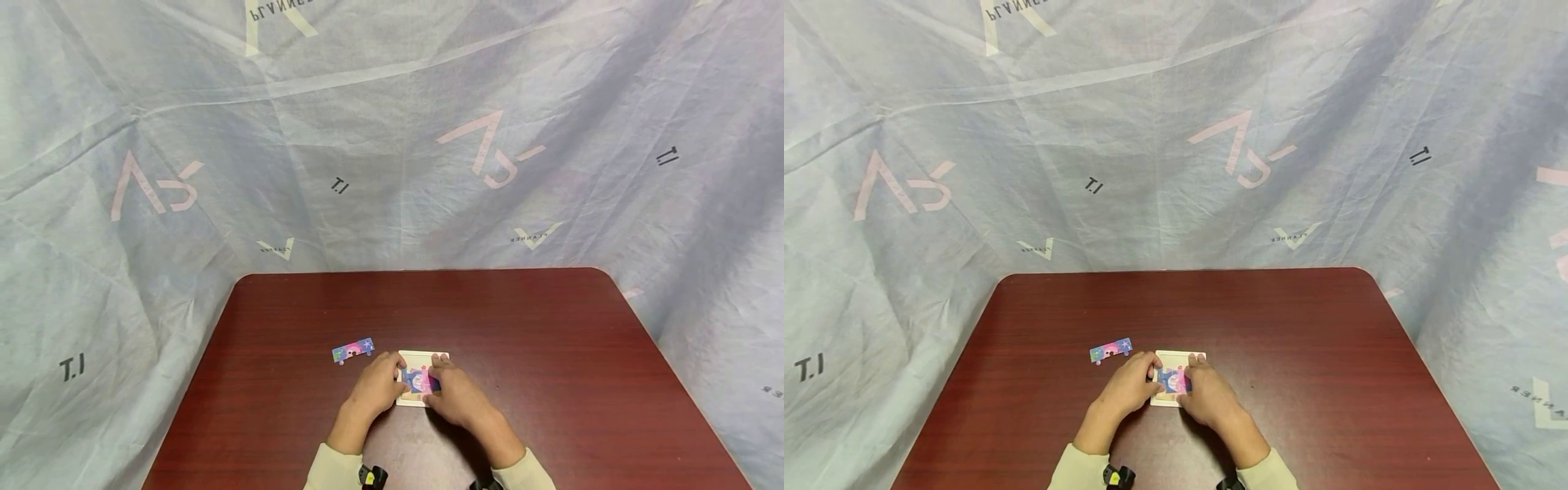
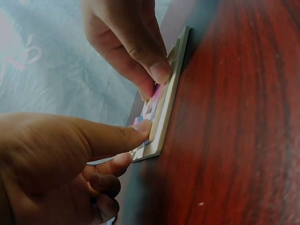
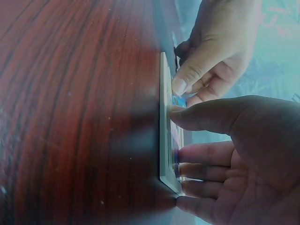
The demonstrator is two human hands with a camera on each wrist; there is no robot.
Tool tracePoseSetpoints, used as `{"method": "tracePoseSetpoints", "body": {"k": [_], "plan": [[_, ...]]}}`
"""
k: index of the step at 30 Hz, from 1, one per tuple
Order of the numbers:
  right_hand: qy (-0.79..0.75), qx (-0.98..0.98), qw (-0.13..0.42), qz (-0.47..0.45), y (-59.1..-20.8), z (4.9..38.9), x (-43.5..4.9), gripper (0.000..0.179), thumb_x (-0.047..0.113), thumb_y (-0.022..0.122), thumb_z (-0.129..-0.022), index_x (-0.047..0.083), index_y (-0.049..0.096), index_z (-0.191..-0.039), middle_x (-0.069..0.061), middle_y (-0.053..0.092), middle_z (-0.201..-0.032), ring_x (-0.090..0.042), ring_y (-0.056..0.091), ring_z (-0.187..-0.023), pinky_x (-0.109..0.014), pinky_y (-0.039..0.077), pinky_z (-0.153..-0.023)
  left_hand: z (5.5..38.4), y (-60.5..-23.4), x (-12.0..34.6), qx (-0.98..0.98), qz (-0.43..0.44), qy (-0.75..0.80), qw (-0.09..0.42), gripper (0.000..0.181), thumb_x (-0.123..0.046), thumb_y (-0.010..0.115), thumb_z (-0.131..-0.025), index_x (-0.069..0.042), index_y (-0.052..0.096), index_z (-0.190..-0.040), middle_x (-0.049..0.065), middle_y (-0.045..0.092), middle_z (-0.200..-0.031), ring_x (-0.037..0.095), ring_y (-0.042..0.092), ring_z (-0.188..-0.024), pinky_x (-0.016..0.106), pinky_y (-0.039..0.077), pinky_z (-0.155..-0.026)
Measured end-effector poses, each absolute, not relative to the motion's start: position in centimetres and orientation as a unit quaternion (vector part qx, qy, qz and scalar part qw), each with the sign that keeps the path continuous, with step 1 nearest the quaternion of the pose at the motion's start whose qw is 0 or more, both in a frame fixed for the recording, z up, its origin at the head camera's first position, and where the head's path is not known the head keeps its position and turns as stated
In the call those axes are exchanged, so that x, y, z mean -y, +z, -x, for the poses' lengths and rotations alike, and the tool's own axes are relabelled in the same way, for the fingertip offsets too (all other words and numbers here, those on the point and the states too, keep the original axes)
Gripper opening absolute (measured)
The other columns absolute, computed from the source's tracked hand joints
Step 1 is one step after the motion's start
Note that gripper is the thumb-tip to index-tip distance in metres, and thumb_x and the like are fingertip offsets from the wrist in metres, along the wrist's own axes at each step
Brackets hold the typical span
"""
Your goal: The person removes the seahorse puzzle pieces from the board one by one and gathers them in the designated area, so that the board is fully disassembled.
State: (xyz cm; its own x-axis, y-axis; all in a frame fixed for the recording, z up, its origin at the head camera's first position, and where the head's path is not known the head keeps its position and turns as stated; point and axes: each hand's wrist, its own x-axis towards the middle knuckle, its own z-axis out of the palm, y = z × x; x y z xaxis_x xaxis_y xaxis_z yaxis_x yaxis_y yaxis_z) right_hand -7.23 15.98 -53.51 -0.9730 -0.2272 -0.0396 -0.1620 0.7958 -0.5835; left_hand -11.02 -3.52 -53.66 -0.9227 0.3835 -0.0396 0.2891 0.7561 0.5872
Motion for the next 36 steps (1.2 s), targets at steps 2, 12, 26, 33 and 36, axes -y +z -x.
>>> {"method": "tracePoseSetpoints", "body": {"k": [2, 12, 26, 33, 36], "plan": [[-0.303, -0.946, 0.054, 0.102, -53.6, 7.2, -16.0, 0.055, 0.014, 0.085, -0.085, -0.013, 0.067, -0.129, -0.032, 0.053, -0.154, -0.05, 0.046, -0.149, -0.059, 0.038, -0.122, 11.0, -53.8, 3.5, -0.935, -0.179, 0.297, 0.079, 0.033, -0.015, 0.086, -0.086, -0.01, 0.067, -0.112, 0.002, 0.059, -0.091, 0.01, 0.049, -0.075, 0.03, 0.043, -0.069], [-0.311, -0.942, 0.034, 0.123, -53.8, 7.0, -16.0, 0.057, 0.012, 0.085, -0.086, -0.005, 0.065, -0.137, -0.032, 0.052, -0.154, -0.051, 0.045, -0.149, -0.061, 0.037, -0.122, 10.9, -53.8, 3.6, -0.938, -0.184, 0.284, 0.07, 0.034, -0.015, 0.087, -0.085, -0.009, 0.068, -0.112, 0.003, 0.06, -0.091, 0.011, 0.05, -0.076, 0.031, 0.046, -0.07], [-0.272, -0.954, -0.011, 0.123, -54.2, 6.9, -15.2, 0.036, 0.014, 0.085, -0.085, -0.003, 0.076, -0.116, -0.037, 0.055, -0.149, -0.057, 0.05, -0.143, -0.062, 0.043, -0.117, 10.7, -53.9, 3.4, -0.943, -0.197, 0.264, 0.049, 0.033, -0.018, 0.088, -0.085, -0.01, 0.069, -0.11, -0.002, 0.057, -0.086, 0.009, 0.051, -0.073, 0.029, 0.047, -0.068], [-0.273, -0.95, -0.034, 0.146, -54.3, 7.2, -14.7, 0.019, 0.006, 0.087, -0.082, -0.001, 0.074, -0.094, -0.035, 0.058, -0.147, -0.048, 0.055, -0.14, -0.056, 0.045, -0.117, 10.6, -53.9, 3.4, -0.946, -0.196, 0.255, 0.042, 0.034, -0.019, 0.088, -0.084, -0.01, 0.07, -0.111, -0.002, 0.059, -0.086, 0.01, 0.054, -0.074, 0.031, 0.049, -0.069], [-0.279, -0.949, -0.033, 0.145, -54.2, 7.3, -14.6, 0.035, 0.004, 0.086, -0.081, -0.005, 0.073, -0.112, -0.032, 0.064, -0.14, -0.044, 0.061, -0.134, -0.054, 0.049, -0.113, 10.6, -53.9, 3.4, -0.946, -0.195, 0.255, 0.04, 0.034, -0.019, 0.088, -0.085, -0.01, 0.069, -0.111, -0.001, 0.059, -0.087, 0.01, 0.054, -0.074, 0.031, 0.048, -0.068]]}}
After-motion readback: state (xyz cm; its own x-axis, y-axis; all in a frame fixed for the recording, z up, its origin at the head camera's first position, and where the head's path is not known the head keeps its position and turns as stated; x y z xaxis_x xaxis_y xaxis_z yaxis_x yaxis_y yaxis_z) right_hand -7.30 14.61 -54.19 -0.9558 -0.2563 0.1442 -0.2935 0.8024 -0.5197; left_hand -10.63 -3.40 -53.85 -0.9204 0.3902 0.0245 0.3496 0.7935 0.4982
